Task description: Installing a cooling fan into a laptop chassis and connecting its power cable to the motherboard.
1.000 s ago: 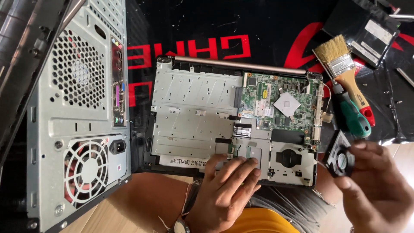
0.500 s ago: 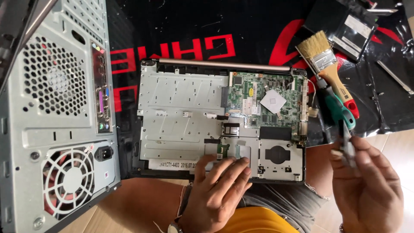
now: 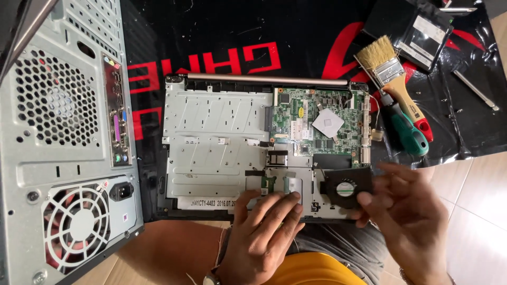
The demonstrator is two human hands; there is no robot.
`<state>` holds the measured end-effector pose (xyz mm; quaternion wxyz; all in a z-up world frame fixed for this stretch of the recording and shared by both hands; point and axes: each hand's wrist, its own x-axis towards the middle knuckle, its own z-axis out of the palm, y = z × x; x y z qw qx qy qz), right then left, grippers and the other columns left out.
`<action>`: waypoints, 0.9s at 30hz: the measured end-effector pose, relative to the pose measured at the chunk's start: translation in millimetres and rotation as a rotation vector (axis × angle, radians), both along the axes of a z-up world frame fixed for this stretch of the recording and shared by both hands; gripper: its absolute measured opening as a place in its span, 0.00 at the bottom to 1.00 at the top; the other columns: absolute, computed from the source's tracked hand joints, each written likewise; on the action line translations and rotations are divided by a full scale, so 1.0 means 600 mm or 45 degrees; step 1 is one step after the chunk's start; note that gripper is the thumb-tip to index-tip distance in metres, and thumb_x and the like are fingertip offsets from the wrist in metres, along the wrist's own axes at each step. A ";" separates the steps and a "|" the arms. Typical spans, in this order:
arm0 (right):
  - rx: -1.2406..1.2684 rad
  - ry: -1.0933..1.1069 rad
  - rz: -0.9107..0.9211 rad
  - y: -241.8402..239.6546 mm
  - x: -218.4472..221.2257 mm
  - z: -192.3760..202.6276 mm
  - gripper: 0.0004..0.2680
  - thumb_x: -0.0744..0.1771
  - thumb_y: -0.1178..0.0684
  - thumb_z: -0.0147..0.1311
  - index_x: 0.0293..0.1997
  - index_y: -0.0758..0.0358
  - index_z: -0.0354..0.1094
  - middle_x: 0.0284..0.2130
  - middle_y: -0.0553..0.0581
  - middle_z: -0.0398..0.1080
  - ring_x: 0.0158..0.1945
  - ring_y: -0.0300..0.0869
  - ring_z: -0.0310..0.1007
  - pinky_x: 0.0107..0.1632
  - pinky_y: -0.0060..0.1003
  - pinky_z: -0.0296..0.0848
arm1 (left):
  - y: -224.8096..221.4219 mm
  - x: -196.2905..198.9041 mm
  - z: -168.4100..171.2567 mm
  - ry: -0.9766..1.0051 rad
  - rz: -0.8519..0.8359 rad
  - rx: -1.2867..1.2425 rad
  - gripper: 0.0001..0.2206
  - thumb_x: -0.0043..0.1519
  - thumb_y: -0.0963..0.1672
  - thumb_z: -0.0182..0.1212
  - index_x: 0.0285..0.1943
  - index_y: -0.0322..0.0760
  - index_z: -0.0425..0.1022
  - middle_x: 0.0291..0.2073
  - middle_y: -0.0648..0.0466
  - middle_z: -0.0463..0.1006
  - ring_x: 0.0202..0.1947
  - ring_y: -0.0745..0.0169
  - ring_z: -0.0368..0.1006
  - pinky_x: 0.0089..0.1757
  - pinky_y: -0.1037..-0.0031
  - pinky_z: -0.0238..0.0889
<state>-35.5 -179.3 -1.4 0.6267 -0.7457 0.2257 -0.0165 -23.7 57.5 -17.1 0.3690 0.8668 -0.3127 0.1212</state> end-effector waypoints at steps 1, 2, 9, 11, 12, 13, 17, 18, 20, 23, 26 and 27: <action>-0.026 0.024 0.075 0.004 0.003 0.003 0.21 0.62 0.72 0.55 0.64 0.79 0.61 0.38 0.69 0.71 0.26 0.55 0.80 0.28 0.41 0.81 | 0.001 -0.001 0.000 0.002 -0.004 0.005 0.16 0.55 0.39 0.75 0.50 0.27 0.80 0.55 0.46 0.78 0.54 0.52 0.73 0.56 0.47 0.58; -0.027 0.024 0.076 0.007 0.005 0.002 0.21 0.62 0.72 0.55 0.64 0.79 0.61 0.38 0.69 0.71 0.26 0.55 0.80 0.28 0.41 0.81 | 0.000 0.000 0.000 0.002 -0.003 0.004 0.16 0.55 0.39 0.75 0.50 0.27 0.80 0.55 0.46 0.78 0.54 0.52 0.73 0.56 0.47 0.58; -0.445 -0.040 0.207 0.014 0.009 0.001 0.18 0.60 0.67 0.63 0.56 0.74 0.73 0.32 0.59 0.75 0.25 0.39 0.69 0.28 0.28 0.70 | 0.000 -0.001 0.000 0.022 0.006 0.027 0.15 0.55 0.39 0.74 0.51 0.28 0.80 0.55 0.47 0.77 0.55 0.53 0.72 0.56 0.47 0.58; -0.630 -0.095 0.269 0.015 0.015 0.004 0.17 0.59 0.64 0.67 0.54 0.72 0.75 0.27 0.55 0.74 0.21 0.33 0.57 0.24 0.27 0.58 | -0.001 -0.001 -0.002 0.013 0.005 0.014 0.16 0.55 0.39 0.75 0.50 0.28 0.80 0.55 0.46 0.78 0.55 0.52 0.72 0.56 0.47 0.58; -0.692 -0.167 0.345 0.017 0.019 0.009 0.16 0.60 0.64 0.66 0.52 0.72 0.75 0.33 0.55 0.75 0.21 0.34 0.57 0.24 0.27 0.58 | -0.001 -0.002 -0.004 0.014 0.011 0.023 0.16 0.54 0.39 0.75 0.50 0.28 0.80 0.55 0.47 0.78 0.54 0.53 0.72 0.56 0.47 0.58; -0.754 -0.239 0.419 0.019 0.023 0.013 0.15 0.60 0.63 0.66 0.50 0.72 0.75 0.39 0.55 0.76 0.21 0.34 0.56 0.24 0.28 0.58 | -0.002 -0.002 -0.005 0.015 0.015 0.031 0.16 0.54 0.39 0.76 0.49 0.29 0.80 0.55 0.47 0.77 0.54 0.54 0.72 0.56 0.47 0.58; -0.857 -0.273 0.436 0.014 0.021 0.005 0.16 0.59 0.63 0.67 0.51 0.70 0.76 0.37 0.57 0.73 0.19 0.33 0.53 0.23 0.28 0.56 | -0.004 0.001 0.001 0.008 0.009 0.011 0.15 0.54 0.38 0.76 0.49 0.28 0.80 0.54 0.46 0.79 0.53 0.54 0.73 0.57 0.48 0.58; -0.935 -0.301 0.459 0.011 0.021 0.003 0.15 0.59 0.60 0.68 0.49 0.69 0.78 0.36 0.57 0.69 0.23 0.36 0.57 0.26 0.30 0.59 | -0.006 0.001 0.004 0.021 0.030 -0.006 0.14 0.53 0.38 0.75 0.47 0.28 0.81 0.54 0.46 0.79 0.53 0.54 0.74 0.57 0.48 0.57; -1.009 -0.332 0.470 0.009 0.022 0.003 0.14 0.59 0.58 0.69 0.48 0.67 0.79 0.34 0.57 0.65 0.27 0.39 0.60 0.29 0.32 0.62 | -0.011 0.002 0.011 0.028 0.040 -0.017 0.13 0.53 0.38 0.74 0.46 0.28 0.81 0.53 0.47 0.80 0.53 0.54 0.74 0.56 0.47 0.57; -0.953 -0.348 0.486 0.008 0.023 0.003 0.14 0.60 0.60 0.67 0.48 0.69 0.77 0.32 0.55 0.67 0.22 0.37 0.60 0.24 0.30 0.61 | -0.019 0.004 0.015 0.075 0.005 -0.037 0.17 0.52 0.43 0.76 0.44 0.24 0.79 0.54 0.40 0.77 0.52 0.46 0.71 0.54 0.42 0.57; -0.775 -0.346 0.453 0.002 0.019 -0.005 0.18 0.60 0.60 0.66 0.56 0.70 0.74 0.34 0.53 0.66 0.25 0.35 0.56 0.26 0.27 0.57 | -0.030 0.006 0.006 0.091 0.013 0.053 0.24 0.63 0.49 0.67 0.62 0.28 0.72 0.63 0.40 0.72 0.59 0.43 0.72 0.59 0.40 0.53; -0.738 -0.367 0.433 -0.001 0.017 -0.006 0.16 0.61 0.62 0.64 0.54 0.71 0.74 0.34 0.54 0.69 0.26 0.35 0.59 0.27 0.27 0.61 | -0.035 0.009 0.005 0.075 -0.004 0.119 0.26 0.62 0.49 0.71 0.65 0.29 0.70 0.66 0.41 0.70 0.62 0.44 0.69 0.60 0.39 0.52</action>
